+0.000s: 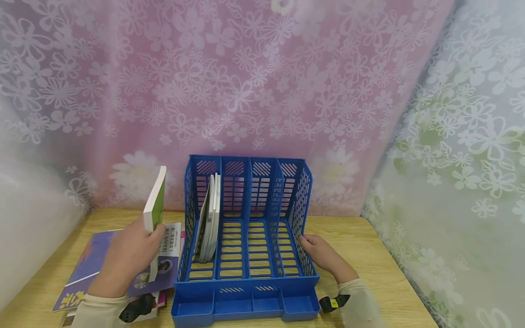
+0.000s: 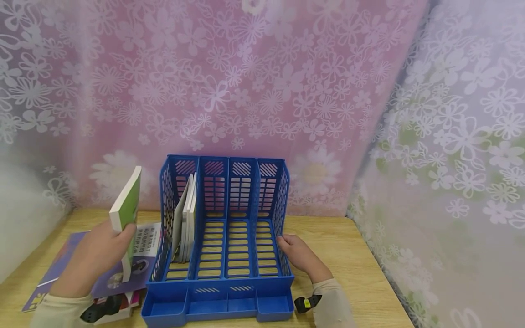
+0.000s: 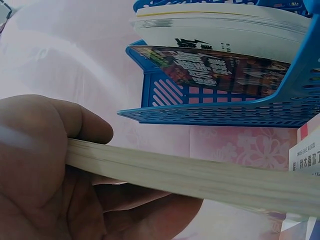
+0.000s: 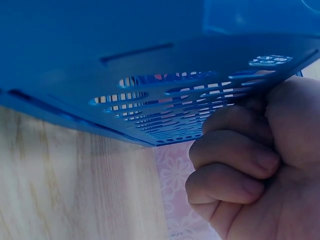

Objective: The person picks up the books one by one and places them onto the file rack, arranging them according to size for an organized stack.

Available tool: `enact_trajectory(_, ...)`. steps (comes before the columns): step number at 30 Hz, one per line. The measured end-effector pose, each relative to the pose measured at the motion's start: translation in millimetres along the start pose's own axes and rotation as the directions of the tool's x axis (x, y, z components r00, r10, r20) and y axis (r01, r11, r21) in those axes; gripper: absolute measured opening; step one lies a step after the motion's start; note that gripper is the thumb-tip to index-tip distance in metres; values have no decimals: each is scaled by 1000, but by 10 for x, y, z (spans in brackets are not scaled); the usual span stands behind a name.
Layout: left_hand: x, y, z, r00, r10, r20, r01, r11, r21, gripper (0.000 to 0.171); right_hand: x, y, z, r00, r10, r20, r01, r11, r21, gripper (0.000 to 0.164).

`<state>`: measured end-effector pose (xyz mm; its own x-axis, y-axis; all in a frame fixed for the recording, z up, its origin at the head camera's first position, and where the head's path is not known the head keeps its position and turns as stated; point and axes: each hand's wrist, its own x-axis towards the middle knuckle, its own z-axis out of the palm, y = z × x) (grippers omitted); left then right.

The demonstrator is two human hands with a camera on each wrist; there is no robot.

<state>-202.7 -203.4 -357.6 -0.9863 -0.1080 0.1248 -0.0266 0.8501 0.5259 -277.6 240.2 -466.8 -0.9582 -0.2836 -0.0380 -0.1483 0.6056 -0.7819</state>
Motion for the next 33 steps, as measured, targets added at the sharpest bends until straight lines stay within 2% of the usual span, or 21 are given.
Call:
enact_trajectory(3, 0, 8, 5, 1000, -7, -3, 7, 1000, -6, 45, 5, -2, -2, 1000, 1, -9, -1, 1000, -15, 46)
enact_trajectory(10, -8, -2, 17, 1000, -14, 4, 14, 1000, -12, 50, 23, 14, -19, 996, -19, -84, 8, 991, -133, 38)
enact_trajectory(17, 0, -5, 17, 1000, -11, 0, 11, 1000, -2, 48, 6, 12, -61, 995, -13, -95, -1, 989, -151, 37)
enact_trajectory(21, 0, -10, 12, 1000, -13, 5, 13, 1000, -4, 49, 10, 29, -76, 991, 19, -131, -31, 995, -94, 24)
enact_trajectory(23, 2, -6, 13, 1000, -18, 6, 18, 1000, -7, 50, 8, 39, -78, 990, 19, -141, -29, 997, -70, 25)
enact_trajectory(28, 10, -1, 18, 1000, -25, 9, 25, 1000, -16, 52, 1, 41, -85, 994, -34, -108, 25, 996, -90, 24)
enact_trajectory(33, 10, -9, 18, 1000, -23, 20, 23, 1000, -15, 54, -17, 28, -111, 998, -27, -64, 22, 996, -86, 29)
